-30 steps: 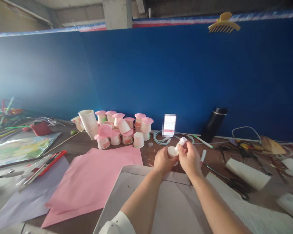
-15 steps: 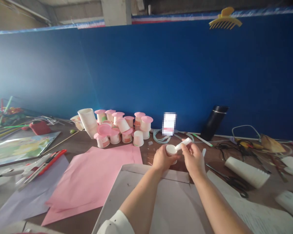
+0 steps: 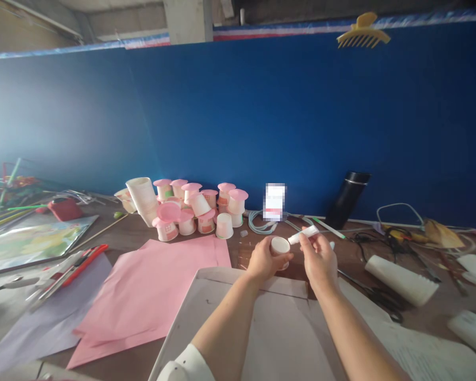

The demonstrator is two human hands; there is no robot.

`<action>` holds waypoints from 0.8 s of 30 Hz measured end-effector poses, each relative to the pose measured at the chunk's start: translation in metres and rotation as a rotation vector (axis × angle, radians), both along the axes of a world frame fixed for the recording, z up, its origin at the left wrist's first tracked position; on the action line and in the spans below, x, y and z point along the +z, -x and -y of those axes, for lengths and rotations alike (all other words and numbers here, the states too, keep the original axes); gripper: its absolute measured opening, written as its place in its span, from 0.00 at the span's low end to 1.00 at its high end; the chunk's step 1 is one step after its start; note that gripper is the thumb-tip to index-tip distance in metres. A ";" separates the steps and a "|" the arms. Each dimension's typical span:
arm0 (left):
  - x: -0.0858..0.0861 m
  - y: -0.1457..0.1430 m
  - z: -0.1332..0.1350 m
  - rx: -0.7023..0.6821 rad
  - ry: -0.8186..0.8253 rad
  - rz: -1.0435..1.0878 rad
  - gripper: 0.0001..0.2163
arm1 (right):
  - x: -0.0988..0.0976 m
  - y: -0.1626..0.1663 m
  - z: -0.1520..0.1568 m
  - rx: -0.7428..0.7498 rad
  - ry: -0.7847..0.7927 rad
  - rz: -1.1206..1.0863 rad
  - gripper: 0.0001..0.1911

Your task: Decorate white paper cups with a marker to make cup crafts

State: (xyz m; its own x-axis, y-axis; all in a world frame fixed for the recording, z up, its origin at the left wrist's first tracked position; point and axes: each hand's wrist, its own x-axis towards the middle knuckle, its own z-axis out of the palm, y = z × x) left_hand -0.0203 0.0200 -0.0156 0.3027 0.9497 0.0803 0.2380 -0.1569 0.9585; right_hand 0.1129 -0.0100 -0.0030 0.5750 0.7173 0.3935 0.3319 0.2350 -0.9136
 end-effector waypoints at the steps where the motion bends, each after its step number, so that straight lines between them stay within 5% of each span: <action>1: 0.000 0.000 0.000 0.006 0.004 -0.003 0.25 | 0.000 0.001 0.000 0.006 0.012 0.025 0.25; 9: 0.004 0.002 0.001 0.008 0.066 0.062 0.24 | 0.002 0.002 0.002 -0.026 0.119 0.252 0.23; 24: 0.000 0.001 0.001 0.023 0.012 0.003 0.26 | 0.000 0.002 -0.006 -0.144 0.125 0.344 0.22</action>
